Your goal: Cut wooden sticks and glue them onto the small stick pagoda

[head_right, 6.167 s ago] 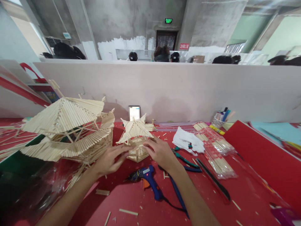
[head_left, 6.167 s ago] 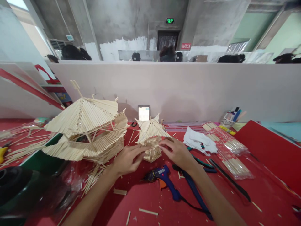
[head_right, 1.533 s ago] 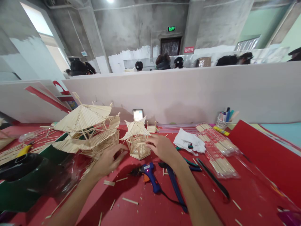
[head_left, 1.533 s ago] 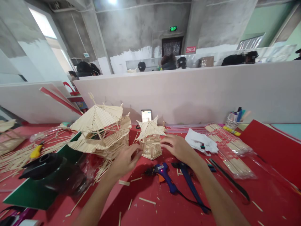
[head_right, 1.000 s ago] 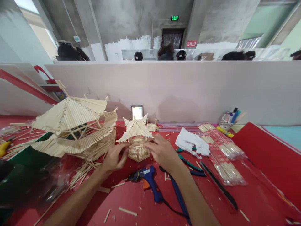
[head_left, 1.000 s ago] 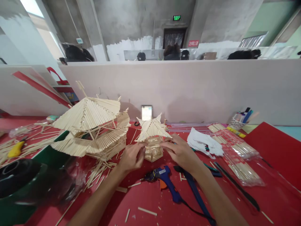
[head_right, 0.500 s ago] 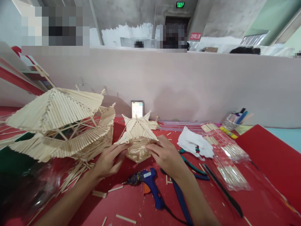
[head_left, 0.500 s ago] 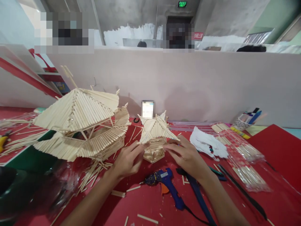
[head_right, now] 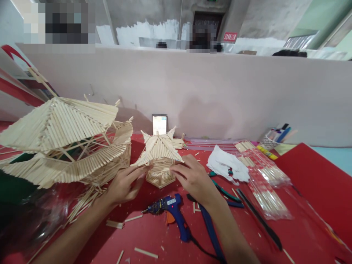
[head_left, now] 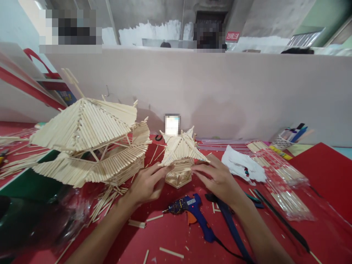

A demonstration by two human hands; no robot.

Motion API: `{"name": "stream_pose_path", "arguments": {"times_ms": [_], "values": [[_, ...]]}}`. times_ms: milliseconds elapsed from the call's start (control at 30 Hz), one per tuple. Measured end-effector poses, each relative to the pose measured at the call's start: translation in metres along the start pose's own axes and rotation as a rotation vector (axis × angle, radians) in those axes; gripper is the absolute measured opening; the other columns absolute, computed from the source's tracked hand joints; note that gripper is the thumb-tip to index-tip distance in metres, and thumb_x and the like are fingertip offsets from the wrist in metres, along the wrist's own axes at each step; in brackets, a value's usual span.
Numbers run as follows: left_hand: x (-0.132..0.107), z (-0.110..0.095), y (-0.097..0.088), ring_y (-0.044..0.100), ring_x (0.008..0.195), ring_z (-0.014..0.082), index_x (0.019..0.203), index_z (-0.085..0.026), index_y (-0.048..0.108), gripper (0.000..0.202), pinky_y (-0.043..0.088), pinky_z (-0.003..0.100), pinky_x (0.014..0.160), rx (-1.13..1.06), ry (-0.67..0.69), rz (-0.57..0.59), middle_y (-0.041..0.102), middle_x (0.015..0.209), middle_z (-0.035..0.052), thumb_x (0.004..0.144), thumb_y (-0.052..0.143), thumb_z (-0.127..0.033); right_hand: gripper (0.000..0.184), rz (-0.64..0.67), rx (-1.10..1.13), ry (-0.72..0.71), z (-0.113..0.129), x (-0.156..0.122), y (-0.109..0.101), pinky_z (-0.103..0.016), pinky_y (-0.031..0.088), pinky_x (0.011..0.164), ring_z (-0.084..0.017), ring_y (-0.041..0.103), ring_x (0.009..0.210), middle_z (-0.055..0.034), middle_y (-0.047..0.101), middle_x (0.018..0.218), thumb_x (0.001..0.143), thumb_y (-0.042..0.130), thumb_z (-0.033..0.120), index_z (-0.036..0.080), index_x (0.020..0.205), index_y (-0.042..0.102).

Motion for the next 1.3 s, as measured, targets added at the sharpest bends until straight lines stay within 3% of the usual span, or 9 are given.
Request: {"name": "stream_pose_path", "arguments": {"times_ms": [267,533,800,1033,1300], "values": [[0.000,0.005,-0.003,0.069,0.100,0.0192,0.134,-0.021,0.056,0.051,0.057,0.027,0.085,-0.054,-0.061,-0.012,0.070,0.114,0.0098,0.086,0.046,-0.008,0.018,-0.002,-0.033,-0.021,0.005,0.001,0.005,-0.034,0.052,0.074,-0.021,0.059,0.084,-0.0068,0.064,0.088,0.095,0.055,0.018,0.023,0.100,0.072],[0.001,-0.005,-0.006,0.069,0.090,0.0186,0.121,-0.020,0.059,0.045,0.055,0.025,0.071,-0.009,0.106,0.009,0.068,0.105,0.0099,0.080,0.046,-0.006,0.016,-0.006,-0.046,-0.036,0.009,0.002,0.003,-0.034,0.051,0.073,-0.021,0.058,0.082,-0.0067,0.063,0.087,0.095,0.055,0.018,0.022,0.098,0.071],[0.001,-0.003,-0.004,0.067,0.091,0.0187,0.122,-0.020,0.058,0.046,0.054,0.025,0.072,-0.007,0.098,0.055,0.067,0.107,0.0096,0.080,0.046,-0.004,0.012,0.018,0.012,-0.012,0.000,0.003,0.001,-0.033,0.051,0.075,-0.020,0.059,0.085,-0.0058,0.063,0.090,0.095,0.058,0.020,0.022,0.101,0.069],[0.002,-0.006,-0.005,0.066,0.091,0.0186,0.119,-0.019,0.058,0.043,0.053,0.025,0.073,0.009,0.113,0.041,0.067,0.106,0.0097,0.080,0.046,-0.003,0.003,0.026,0.108,0.116,-0.010,0.000,0.003,-0.033,0.049,0.074,-0.020,0.061,0.081,-0.0041,0.065,0.086,0.094,0.061,0.023,0.021,0.092,0.063],[0.007,-0.014,-0.005,0.061,0.069,0.0164,0.128,-0.020,0.054,0.048,0.047,0.025,0.059,0.087,0.162,0.066,0.064,0.089,0.0060,0.083,0.045,-0.005,0.003,0.032,0.115,0.145,-0.011,-0.001,0.004,-0.034,0.050,0.075,-0.020,0.061,0.081,-0.0047,0.066,0.088,0.093,0.062,0.023,0.020,0.093,0.062]]}}
Point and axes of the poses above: each hand's wrist, its own x-axis towards the middle knuckle, its own y-axis out of the palm, z = x × y, the point moved 6 cm from there along x, towards the middle knuckle
